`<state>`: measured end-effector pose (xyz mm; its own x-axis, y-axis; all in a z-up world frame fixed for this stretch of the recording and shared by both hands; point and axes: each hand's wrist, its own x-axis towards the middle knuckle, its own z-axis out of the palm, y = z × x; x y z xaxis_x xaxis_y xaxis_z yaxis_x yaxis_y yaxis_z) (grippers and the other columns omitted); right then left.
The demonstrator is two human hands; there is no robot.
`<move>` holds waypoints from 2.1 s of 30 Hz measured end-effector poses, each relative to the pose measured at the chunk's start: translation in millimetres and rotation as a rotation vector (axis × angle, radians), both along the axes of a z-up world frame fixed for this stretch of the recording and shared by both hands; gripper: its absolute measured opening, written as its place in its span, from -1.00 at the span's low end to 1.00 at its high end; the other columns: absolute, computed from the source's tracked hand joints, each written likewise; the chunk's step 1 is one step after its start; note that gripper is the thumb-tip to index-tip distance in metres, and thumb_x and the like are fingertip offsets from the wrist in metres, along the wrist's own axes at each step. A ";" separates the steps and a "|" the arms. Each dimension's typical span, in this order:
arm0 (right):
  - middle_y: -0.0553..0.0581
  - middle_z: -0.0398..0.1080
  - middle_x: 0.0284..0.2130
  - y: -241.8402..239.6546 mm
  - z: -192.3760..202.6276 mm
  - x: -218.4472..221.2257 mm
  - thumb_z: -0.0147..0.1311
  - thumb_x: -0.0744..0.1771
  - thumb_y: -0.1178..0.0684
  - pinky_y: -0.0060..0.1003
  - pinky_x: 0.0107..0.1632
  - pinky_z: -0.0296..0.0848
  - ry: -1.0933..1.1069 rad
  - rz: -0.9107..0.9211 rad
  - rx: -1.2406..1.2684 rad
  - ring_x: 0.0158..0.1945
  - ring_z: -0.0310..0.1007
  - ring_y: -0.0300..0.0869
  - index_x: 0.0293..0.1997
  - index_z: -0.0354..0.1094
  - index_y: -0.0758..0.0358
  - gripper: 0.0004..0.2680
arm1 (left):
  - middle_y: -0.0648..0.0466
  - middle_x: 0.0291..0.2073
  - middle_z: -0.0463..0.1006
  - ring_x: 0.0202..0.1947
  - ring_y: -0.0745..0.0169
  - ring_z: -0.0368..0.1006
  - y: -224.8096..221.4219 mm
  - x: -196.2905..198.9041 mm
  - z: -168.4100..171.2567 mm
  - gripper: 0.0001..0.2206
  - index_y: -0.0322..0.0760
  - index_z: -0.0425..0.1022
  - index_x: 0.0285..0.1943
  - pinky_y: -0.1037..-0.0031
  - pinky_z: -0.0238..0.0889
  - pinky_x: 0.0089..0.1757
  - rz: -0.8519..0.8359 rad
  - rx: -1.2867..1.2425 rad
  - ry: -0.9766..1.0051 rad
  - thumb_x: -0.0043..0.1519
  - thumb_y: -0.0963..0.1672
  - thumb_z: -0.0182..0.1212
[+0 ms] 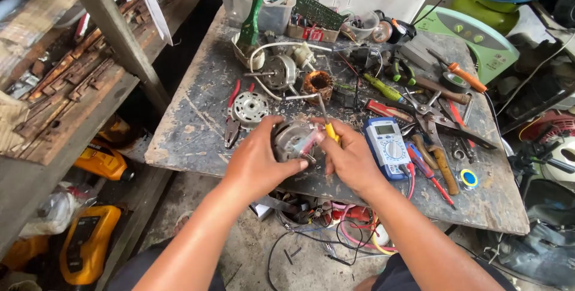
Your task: A person is reassembling the components of a small electric motor using a screwdriver and pliers on a cluttered workbench.
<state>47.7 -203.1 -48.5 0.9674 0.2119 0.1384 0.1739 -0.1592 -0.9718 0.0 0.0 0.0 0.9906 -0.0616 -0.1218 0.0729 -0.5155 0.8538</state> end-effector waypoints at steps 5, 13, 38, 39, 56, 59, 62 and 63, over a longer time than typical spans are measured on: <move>0.26 0.43 -0.54 -11.7 -5.7 8.7 0.18 0.31 -0.02 -0.22 -0.33 0.41 0.042 -0.110 -0.254 -0.51 0.48 -0.03 0.15 0.39 0.32 -0.67 | -0.36 0.14 0.36 0.02 -0.61 0.46 -28.3 13.0 -40.4 -0.18 -0.30 0.20 0.42 -0.19 0.36 0.01 0.136 0.181 -0.109 -0.05 -0.06 0.53; 0.40 0.45 -0.40 -41.7 15.2 -11.1 0.10 0.19 0.33 -0.08 -0.19 0.44 -0.148 -0.174 -0.387 -0.36 0.49 0.09 0.00 0.28 0.38 -0.70 | -0.32 0.07 0.30 -0.08 -0.65 0.50 -44.6 10.4 -36.6 -0.24 -0.37 0.21 0.41 -0.22 0.44 -0.09 0.127 0.241 -0.233 0.05 -0.06 0.52; 0.26 0.60 -0.34 -86.0 11.6 -14.2 0.14 0.26 0.24 -0.05 -0.26 0.61 -0.419 -0.050 -0.586 -0.28 0.63 0.21 -0.03 0.56 0.20 -0.77 | -0.29 -0.01 0.49 0.11 -0.46 0.40 -34.6 59.5 -56.8 -0.43 -0.43 0.44 0.20 -0.22 0.11 0.16 -0.215 0.278 -0.553 0.02 -0.05 0.36; 0.23 0.58 -0.39 -85.2 12.2 -14.2 0.15 0.27 0.23 -0.08 -0.30 0.58 -0.515 -0.053 -0.626 -0.31 0.61 0.19 -0.04 0.55 0.20 -0.80 | -0.30 0.01 0.46 0.12 -0.48 0.39 -34.5 59.7 -58.7 -0.43 -0.43 0.42 0.22 -0.30 0.03 0.19 -0.230 0.306 -0.538 0.04 -0.04 0.33; 0.19 0.56 -0.59 -90.2 18.4 1.3 0.31 0.21 0.22 -0.26 -0.38 0.42 -0.054 -0.013 -0.348 -0.50 0.46 -0.17 -0.20 0.57 0.33 -0.86 | -0.28 0.02 0.37 0.15 -0.52 0.33 -38.9 54.3 -48.5 -0.45 -0.45 0.33 0.26 -0.43 -0.19 0.24 -0.241 0.264 -0.487 0.13 -0.04 0.26; 0.22 0.59 -0.55 -96.6 30.7 0.0 0.31 0.21 0.18 -0.16 -0.33 0.47 -0.097 -0.011 -0.521 -0.44 0.55 0.00 -0.19 0.57 0.27 -0.84 | -0.25 0.03 0.38 0.13 -0.44 0.36 -37.5 50.3 -55.7 -0.40 -0.41 0.36 0.27 -0.36 -0.08 0.23 -0.186 0.346 -0.511 0.08 -0.01 0.32; 0.21 0.60 -0.54 -103.6 36.1 -2.0 0.31 0.20 0.18 -0.11 -0.29 0.51 -0.150 -0.025 -0.661 -0.41 0.61 0.11 -0.19 0.57 0.23 -0.84 | -0.20 0.00 0.40 0.06 -0.36 0.42 -39.8 47.1 -49.5 -0.34 -0.35 0.40 0.28 -0.25 0.15 0.12 -0.113 0.514 -0.530 0.03 0.04 0.39; 0.19 0.60 -0.56 -106.5 37.1 -3.2 0.32 0.19 0.20 -0.15 -0.29 0.52 -0.161 -0.045 -0.689 -0.44 0.60 0.07 -0.20 0.59 0.23 -0.84 | -0.17 -0.03 0.41 0.01 -0.31 0.46 -42.0 45.5 -44.6 -0.32 -0.30 0.42 0.29 -0.20 0.26 0.04 -0.094 0.611 -0.513 0.01 0.07 0.41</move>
<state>44.6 -309.6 -11.4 0.9560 0.2632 0.1296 0.2862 -0.7391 -0.6098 45.5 -42.0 -44.6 0.9263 -0.2172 0.3078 -0.3191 -0.8868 0.3342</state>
